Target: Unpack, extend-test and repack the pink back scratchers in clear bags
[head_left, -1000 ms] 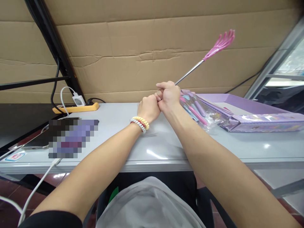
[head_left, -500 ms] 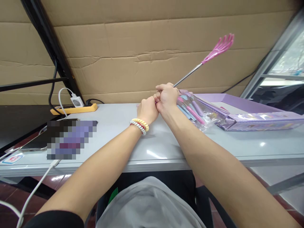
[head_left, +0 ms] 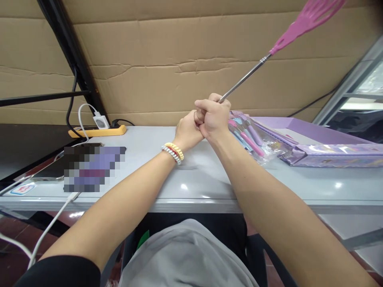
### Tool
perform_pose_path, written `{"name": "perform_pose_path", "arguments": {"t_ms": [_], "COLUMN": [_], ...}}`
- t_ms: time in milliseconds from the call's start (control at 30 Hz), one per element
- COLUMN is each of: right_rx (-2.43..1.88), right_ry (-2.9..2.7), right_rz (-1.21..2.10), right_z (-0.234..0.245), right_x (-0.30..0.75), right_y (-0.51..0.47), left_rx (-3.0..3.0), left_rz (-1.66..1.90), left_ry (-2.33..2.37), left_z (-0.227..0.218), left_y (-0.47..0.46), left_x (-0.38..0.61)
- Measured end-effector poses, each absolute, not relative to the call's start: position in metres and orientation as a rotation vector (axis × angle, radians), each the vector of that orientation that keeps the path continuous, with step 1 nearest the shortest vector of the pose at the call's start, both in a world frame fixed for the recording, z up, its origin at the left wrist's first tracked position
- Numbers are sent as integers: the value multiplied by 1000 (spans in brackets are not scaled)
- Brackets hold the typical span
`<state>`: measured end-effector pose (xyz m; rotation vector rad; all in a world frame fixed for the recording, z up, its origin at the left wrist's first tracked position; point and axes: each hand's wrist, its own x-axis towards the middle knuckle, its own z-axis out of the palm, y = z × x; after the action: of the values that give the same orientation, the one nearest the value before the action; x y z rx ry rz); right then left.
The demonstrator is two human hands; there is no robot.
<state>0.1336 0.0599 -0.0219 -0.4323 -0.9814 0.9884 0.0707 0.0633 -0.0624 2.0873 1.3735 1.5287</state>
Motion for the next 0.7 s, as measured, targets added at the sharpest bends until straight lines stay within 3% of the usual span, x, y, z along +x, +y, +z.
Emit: {"name": "perform_pose_path", "arguments": {"t_ms": [267,700], "right_rx": [-456,-466], "right_ry": [-949,-805], "right_rz": [941,946], "right_z": [-22,-20], "right_x": [136,149], "right_y": [65,80], "left_rx": [2378,2334], "left_rz": [1413,1292], "left_ry": [1580,1800], "left_z": [-58,-58], "left_y": [63,63], "left_x": [71,86]}}
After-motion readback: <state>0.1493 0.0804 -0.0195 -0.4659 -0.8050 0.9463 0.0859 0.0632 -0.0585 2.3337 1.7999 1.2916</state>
